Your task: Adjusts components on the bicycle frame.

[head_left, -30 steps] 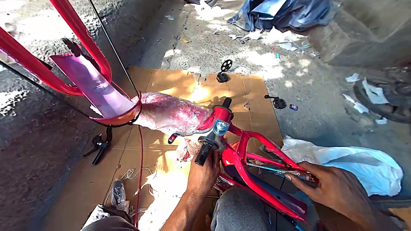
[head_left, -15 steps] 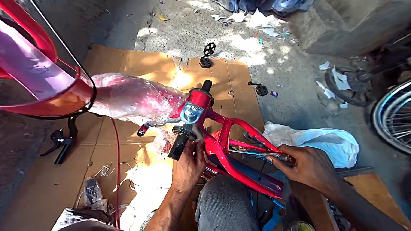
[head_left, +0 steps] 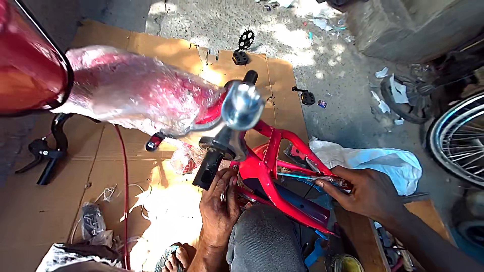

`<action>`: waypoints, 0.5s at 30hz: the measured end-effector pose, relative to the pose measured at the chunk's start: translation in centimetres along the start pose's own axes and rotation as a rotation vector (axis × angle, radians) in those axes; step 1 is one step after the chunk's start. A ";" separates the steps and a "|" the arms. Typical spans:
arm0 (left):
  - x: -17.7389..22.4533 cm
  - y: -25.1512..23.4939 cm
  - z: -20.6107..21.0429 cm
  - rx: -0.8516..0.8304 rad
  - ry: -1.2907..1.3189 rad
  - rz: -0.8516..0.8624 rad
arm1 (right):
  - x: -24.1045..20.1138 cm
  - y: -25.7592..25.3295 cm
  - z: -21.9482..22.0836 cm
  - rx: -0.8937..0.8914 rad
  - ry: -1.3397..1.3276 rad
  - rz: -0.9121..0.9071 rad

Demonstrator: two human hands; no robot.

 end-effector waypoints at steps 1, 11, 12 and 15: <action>-0.5 0.7 0.0 0.011 0.019 0.010 | -0.1 0.2 0.0 -0.004 -0.023 0.004; 3.8 -3.6 -4.6 0.052 0.178 -0.117 | -1.4 2.1 -0.5 0.122 -0.055 0.104; 4.9 -3.6 -4.7 -0.007 0.194 -0.073 | -1.5 2.9 -0.6 0.135 -0.085 0.124; 7.5 -3.8 -4.9 -0.138 0.209 -0.095 | -1.4 4.9 -1.1 0.259 -0.105 0.121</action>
Point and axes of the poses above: each hand's wrist, its own y-axis away from the middle knuckle, its own z-axis out of the palm, x = y × z, the point moved 8 cm from there along -y, towards the middle knuckle, and after that the axes turned 9 degrees about -z, right-handed, at the moved point
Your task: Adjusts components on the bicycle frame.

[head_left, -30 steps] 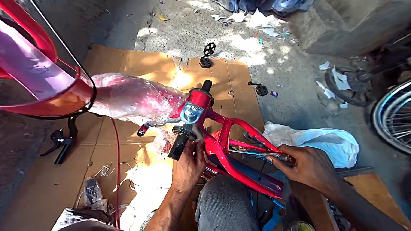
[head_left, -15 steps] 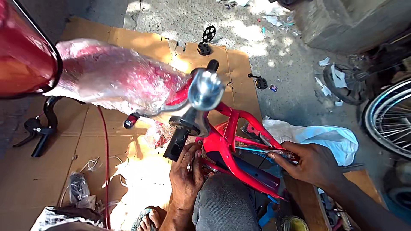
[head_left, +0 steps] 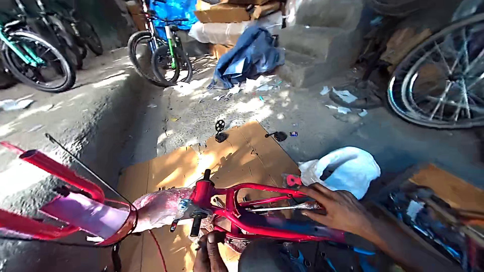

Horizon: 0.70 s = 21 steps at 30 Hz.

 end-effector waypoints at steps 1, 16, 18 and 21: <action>0.3 -0.2 0.2 -0.049 -0.001 -0.096 | 0.0 0.6 -0.5 0.034 -0.025 -0.004; 1.9 -2.3 3.7 -0.216 0.090 -0.258 | -1.2 2.9 -0.6 0.186 -0.500 0.011; 1.5 -2.5 4.0 -0.160 0.233 -0.276 | -1.1 3.0 -0.2 0.186 -0.519 0.004; 0.9 -2.4 4.2 -0.195 0.288 -0.206 | -1.2 3.2 -0.2 0.202 -0.519 -0.003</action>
Point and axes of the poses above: each hand's wrist, its own y-axis away from the middle knuckle, its own z-axis out of the palm, x = y × z, the point moved 8 cm from there along -y, towards the middle knuckle, and after that the axes turned 9 degrees about -z, right-handed, at the moved point
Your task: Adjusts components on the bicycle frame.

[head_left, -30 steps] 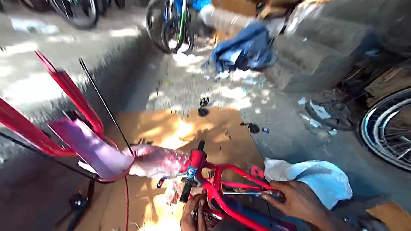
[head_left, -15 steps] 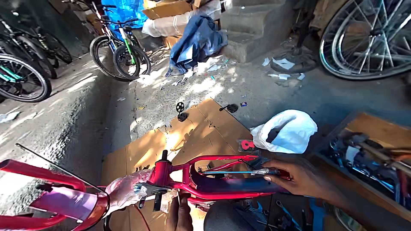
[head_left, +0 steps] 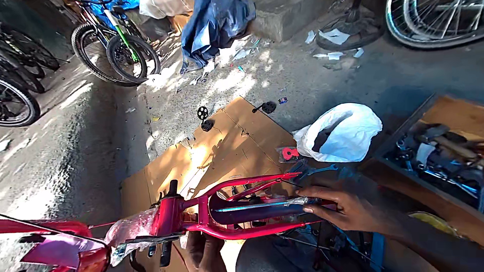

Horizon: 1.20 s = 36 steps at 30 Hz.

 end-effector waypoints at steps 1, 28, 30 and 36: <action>-0.2 0.1 0.0 -0.026 -0.024 0.020 | 0.1 0.1 0.0 0.008 0.002 -0.004; 0.2 -0.4 1.6 0.164 -0.147 0.344 | 0.4 1.3 1.6 0.113 -0.020 -0.070; 0.2 -0.5 1.5 0.159 -0.153 0.347 | 0.4 1.4 1.7 0.115 -0.029 -0.076; 0.1 -0.5 1.3 0.159 -0.171 0.355 | 0.2 1.4 2.0 0.121 0.023 -0.068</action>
Point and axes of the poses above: each hand's wrist, its own y-axis away from the middle knuckle, its own z-axis out of the palm, x = y × z, the point moved 8 cm from there along -y, towards the middle knuckle, and after that the axes turned 9 degrees about -z, right-handed, at the moved point
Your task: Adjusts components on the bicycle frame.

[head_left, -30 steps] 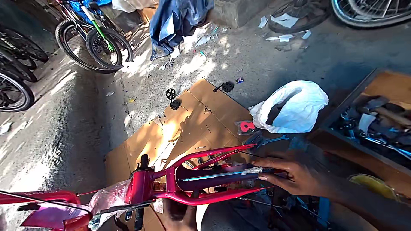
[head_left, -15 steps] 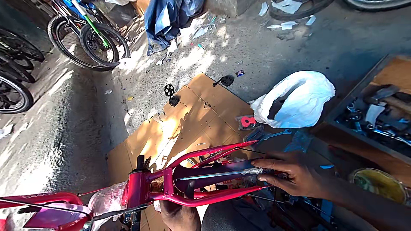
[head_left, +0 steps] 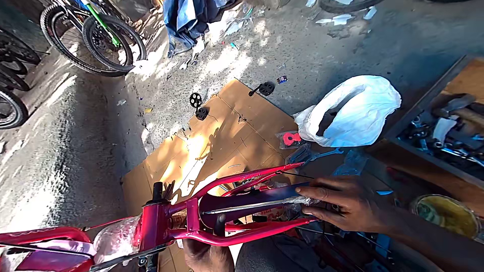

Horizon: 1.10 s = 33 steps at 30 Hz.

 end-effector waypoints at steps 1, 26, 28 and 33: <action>0.0 0.0 0.0 -0.003 0.002 0.001 | 0.0 -0.1 0.0 0.000 0.019 0.008; -3.1 -0.2 -1.6 -0.099 0.590 -0.431 | 2.5 -1.2 1.4 -0.256 -0.206 0.138; -3.4 -0.3 -1.8 -0.077 0.554 -0.447 | 3.1 -1.3 3.0 -0.493 -0.590 0.296; -3.6 -1.0 -1.8 0.022 0.471 -0.433 | 3.8 -1.7 2.5 -0.488 -0.473 0.370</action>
Point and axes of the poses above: each hand's wrist, its own y-axis away from the middle knuckle, its own z-axis out of the palm, x = y × z, the point moved 8 cm from there along -y, towards the middle knuckle, and after that the axes turned 9 degrees about -z, right-handed, at the moved point
